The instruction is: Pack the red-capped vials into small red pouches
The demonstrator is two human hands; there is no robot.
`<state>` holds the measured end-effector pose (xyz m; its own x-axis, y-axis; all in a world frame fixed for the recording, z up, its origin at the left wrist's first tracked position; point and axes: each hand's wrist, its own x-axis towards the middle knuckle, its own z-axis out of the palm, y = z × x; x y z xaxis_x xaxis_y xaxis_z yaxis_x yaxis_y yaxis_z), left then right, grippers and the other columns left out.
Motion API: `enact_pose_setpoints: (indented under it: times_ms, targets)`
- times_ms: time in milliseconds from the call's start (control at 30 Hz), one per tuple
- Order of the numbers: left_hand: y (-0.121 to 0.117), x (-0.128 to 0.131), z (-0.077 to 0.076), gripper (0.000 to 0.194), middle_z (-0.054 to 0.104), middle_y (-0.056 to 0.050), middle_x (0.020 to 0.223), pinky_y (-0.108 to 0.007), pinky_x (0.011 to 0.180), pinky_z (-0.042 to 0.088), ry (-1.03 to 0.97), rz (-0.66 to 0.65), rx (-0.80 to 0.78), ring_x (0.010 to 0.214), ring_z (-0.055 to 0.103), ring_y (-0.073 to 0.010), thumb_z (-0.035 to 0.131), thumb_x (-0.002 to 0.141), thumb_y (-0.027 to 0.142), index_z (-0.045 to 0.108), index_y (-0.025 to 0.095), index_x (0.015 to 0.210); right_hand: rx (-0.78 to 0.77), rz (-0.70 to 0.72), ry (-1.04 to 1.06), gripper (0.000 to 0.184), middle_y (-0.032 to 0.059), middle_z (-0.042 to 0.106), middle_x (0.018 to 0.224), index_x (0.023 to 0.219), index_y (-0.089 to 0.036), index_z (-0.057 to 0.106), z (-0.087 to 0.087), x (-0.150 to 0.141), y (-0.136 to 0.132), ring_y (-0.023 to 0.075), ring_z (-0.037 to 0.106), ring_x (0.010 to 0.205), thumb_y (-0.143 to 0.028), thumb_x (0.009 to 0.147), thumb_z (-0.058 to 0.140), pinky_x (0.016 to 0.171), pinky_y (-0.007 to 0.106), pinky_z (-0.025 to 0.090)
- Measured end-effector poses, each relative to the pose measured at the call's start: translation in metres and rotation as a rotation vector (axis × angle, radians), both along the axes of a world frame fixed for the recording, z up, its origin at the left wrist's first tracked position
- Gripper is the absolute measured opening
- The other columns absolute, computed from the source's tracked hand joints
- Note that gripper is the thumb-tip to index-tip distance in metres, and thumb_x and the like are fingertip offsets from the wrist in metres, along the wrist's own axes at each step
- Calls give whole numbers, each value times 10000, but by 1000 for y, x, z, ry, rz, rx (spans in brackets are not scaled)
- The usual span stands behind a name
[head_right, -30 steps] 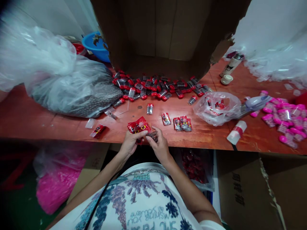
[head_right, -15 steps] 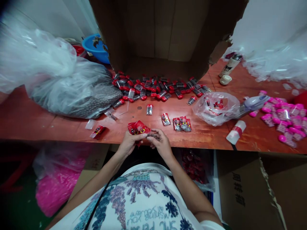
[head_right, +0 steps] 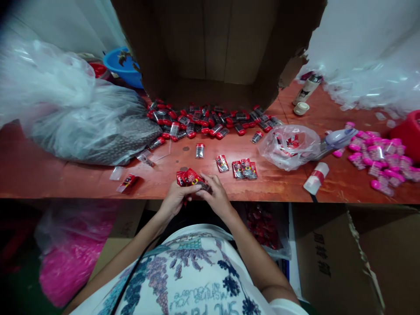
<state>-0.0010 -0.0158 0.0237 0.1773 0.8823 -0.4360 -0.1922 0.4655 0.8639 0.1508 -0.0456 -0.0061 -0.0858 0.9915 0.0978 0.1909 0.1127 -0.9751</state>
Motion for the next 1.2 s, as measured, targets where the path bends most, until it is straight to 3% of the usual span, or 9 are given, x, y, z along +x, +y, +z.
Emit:
enact_pose_setpoints:
  times_ms: [133,367,500,600,667,733,800,900,1200]
  targets:
    - [0,-1,-8,220,658,-11,626,-180,393,386,-64,46,-9,465,532,-88,820,560,213,689,124,714,31,72,53,520,38,504,1221,1314,-331,510,-2,1,-1,188,502,1156,-245,819,641,1017,340,399]
    - [-1,8,-18,210,669,-23,655,-169,366,380,-117,-31,-50,460,546,-84,808,589,200,694,116,745,-21,-123,94,392,16,550,953,1155,-265,629,-13,0,-1,139,579,769,-266,767,682,724,265,507]
    - [4,7,-15,278,728,-87,851,-209,515,504,-258,61,-200,696,686,-175,771,631,152,683,130,894,58,-367,-44,379,46,577,1000,1154,-223,634,-15,30,9,168,584,835,-307,785,649,804,317,493]
    - [7,3,-14,338,729,-120,949,-273,681,548,-339,158,-266,851,701,-223,707,631,28,649,134,946,118,-603,-247,448,101,523,1171,1220,-215,597,-12,56,14,194,572,891,-350,793,632,848,366,473]
    - [9,1,-15,382,726,-133,974,-311,743,549,-350,196,-260,887,697,-241,680,615,-25,631,130,961,135,-662,-321,468,121,472,1243,1243,-219,577,-8,58,13,194,567,880,-367,802,624,833,369,477]
    - [9,2,-16,401,728,-136,966,-340,772,547,-350,225,-236,898,695,-252,681,613,-32,617,128,975,122,-557,-311,410,110,513,1188,1196,-221,603,-3,45,8,177,567,815,-366,813,618,790,347,490]
    - [9,3,-18,408,733,-123,937,-353,784,545,-357,243,-208,887,697,-252,700,616,-14,611,133,985,75,-342,-241,326,74,593,1051,1123,-225,634,-1,21,3,160,572,751,-343,819,615,746,313,500]
    - [9,1,-21,403,738,-90,874,-349,783,544,-368,272,-168,844,702,-239,743,614,40,616,142,983,16,-152,-117,263,42,658,973,1093,-234,642,-4,-13,1,172,614,827,-294,846,577,764,291,506]
    - [15,-17,-21,353,730,-42,833,-306,764,552,-452,420,-80,757,692,-166,796,615,135,659,139,940,45,-226,-48,296,72,687,1049,1133,-213,656,-15,-34,33,192,644,931,-306,901,498,850,330,506]
